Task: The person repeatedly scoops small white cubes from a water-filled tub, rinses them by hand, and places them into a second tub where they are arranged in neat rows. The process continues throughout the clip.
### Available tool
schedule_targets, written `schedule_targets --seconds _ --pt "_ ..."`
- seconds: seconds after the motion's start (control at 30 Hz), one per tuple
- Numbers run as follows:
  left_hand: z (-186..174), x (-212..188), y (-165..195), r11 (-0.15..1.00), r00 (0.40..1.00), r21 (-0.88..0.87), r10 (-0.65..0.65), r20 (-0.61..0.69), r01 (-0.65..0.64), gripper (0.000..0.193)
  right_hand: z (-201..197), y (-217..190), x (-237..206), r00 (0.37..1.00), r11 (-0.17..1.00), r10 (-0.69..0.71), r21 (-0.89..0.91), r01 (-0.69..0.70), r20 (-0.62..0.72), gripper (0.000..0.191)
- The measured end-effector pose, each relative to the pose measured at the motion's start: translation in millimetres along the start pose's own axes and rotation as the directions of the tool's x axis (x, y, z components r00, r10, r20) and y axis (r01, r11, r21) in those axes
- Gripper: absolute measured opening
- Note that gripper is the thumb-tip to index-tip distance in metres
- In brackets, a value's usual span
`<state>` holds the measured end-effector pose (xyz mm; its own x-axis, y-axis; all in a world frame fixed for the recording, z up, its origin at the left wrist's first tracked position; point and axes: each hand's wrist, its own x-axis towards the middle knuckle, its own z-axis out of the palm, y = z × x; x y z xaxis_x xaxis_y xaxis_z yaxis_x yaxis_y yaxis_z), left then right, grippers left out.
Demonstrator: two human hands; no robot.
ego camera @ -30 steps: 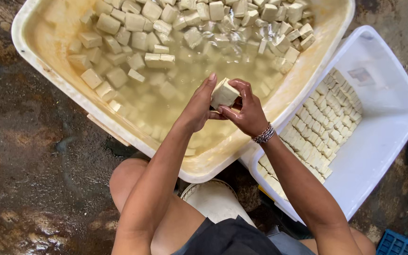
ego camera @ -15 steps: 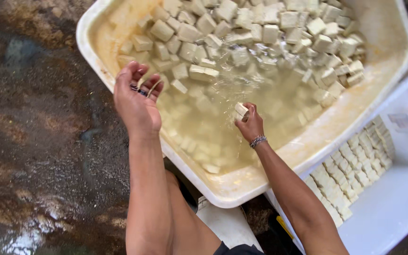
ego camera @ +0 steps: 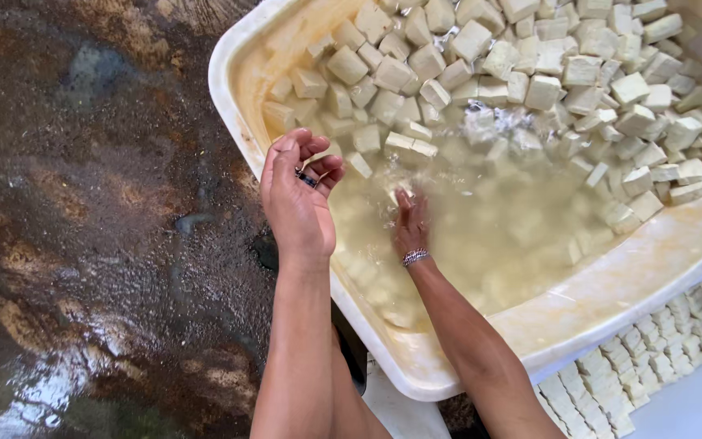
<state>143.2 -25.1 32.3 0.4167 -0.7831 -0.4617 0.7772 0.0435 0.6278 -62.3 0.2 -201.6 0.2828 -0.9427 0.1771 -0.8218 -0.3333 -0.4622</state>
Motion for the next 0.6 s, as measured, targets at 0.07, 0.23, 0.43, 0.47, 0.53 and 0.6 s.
schedule_targets --seconds 0.07,0.23,0.43,0.47,0.53,0.6 --pt "1 -1 -1 1.000 1.000 0.000 -0.013 -0.003 0.013 0.023 2 1 0 1.000 0.999 0.024 0.034 -0.024 -0.007 0.064" --pt "5 -1 -3 0.999 0.999 -0.005 -0.044 0.031 0.044 0.024 -2 -4 7 0.998 0.993 0.009 -0.122 -0.001 0.064 0.072" --pt "6 -2 -1 0.998 0.998 -0.020 -0.053 0.038 0.054 0.023 -27 0 13 0.942 0.923 0.286 0.213 -0.319 0.174 0.080" --pt "6 -3 -1 0.998 0.998 -0.024 -0.054 0.025 0.055 0.023 -34 1 13 0.959 0.918 0.257 0.279 -0.282 0.123 0.081" --pt "6 -4 -1 0.998 0.998 -0.035 -0.056 0.007 0.056 0.024 -51 3 13 0.979 0.897 0.204 0.398 -0.190 0.008 0.084" --pt "6 -6 -1 0.997 0.998 -0.039 -0.060 0.017 0.060 0.024 -62 3 15 0.944 0.801 0.329 0.525 -0.288 0.016 0.083"
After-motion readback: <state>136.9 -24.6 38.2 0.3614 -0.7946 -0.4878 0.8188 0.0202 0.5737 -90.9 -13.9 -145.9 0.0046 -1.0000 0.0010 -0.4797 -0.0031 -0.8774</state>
